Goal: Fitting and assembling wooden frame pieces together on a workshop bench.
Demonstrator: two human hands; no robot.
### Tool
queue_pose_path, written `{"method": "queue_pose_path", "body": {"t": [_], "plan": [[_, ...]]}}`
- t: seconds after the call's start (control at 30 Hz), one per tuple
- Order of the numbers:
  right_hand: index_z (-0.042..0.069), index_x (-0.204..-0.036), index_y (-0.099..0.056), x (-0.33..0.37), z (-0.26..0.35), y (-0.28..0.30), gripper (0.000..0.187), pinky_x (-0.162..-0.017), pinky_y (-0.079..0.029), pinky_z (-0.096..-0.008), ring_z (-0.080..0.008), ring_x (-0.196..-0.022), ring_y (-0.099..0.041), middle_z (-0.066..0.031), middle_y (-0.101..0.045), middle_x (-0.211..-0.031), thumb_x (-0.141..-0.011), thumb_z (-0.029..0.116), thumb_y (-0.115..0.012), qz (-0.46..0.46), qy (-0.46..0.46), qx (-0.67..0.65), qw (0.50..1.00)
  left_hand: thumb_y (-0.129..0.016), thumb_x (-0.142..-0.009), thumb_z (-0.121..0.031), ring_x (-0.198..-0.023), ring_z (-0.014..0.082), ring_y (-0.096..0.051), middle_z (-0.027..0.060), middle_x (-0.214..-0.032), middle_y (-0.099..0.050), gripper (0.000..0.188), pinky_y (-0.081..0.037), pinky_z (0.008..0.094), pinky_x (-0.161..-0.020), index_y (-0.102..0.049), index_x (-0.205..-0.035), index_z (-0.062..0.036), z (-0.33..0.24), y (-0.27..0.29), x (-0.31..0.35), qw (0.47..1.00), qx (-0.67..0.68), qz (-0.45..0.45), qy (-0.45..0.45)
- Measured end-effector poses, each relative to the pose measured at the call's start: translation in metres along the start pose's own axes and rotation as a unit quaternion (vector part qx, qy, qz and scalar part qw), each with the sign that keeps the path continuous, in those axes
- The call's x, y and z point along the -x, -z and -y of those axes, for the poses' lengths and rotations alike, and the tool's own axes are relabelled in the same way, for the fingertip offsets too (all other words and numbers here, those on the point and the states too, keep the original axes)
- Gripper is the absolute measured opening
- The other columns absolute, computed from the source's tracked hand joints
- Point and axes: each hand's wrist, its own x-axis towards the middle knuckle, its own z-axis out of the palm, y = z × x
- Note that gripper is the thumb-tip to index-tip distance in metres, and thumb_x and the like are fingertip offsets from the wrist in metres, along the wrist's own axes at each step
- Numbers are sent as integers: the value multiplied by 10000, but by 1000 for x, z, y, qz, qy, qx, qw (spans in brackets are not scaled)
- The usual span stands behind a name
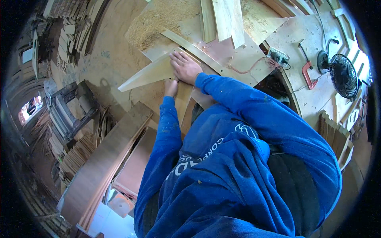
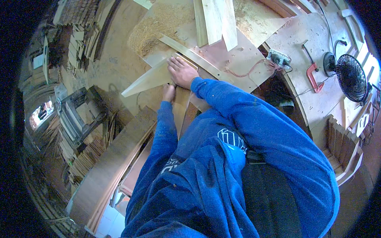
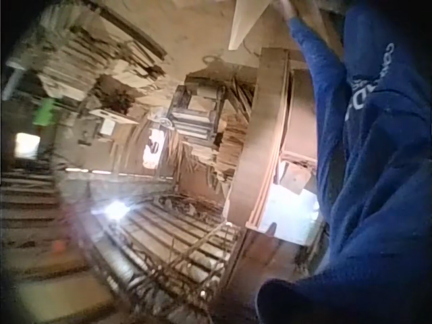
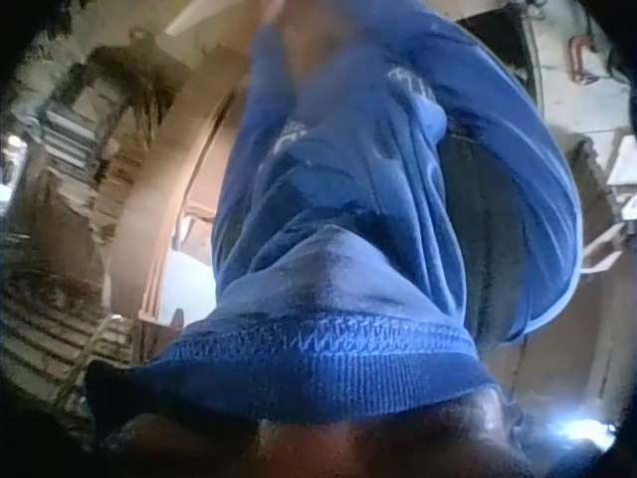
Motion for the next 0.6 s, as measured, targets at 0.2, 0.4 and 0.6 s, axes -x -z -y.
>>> {"method": "queue_pose_path", "body": {"t": [0.2, 0.4, 0.6], "plan": [[-5, -1240, -542, -9, 7, 3, 425, -1172, -252, -436, -302, -1377, -387, -179, -457, -1438, -904, 254, -537, 4, -1, -4, 1000, -575, -914, -129, -1309, 329, -433, 248, -1433, -430, 592, -355, 387, -1080, -344, -1404, 110, 60, 16, -26, 999, -34, -6, -27], [-4, -1234, -543, -11, 5, 3, 419, -1165, -263, -436, -305, -1370, -395, -183, -470, -1424, -899, 248, -544, 0, 3, -10, 1000, -588, -921, -147, -1288, 326, -453, 248, -1428, -434, 602, -362, 389, -1075, -340, -1409, 103, 35, 11, -19, 1000, 6, -12, -6], [3, -1234, -545, -14, -1, -3, 414, -1159, -272, -436, -307, -1354, -416, -175, -481, -1417, -898, 245, -544, -14, -18, -16, 1000, -580, -923, -130, -1286, 313, -453, 231, -1423, -446, 561, -361, 376, -1075, -380, -1395, 98, 2, 14, -19, 997, -50, 20, 59]]}}
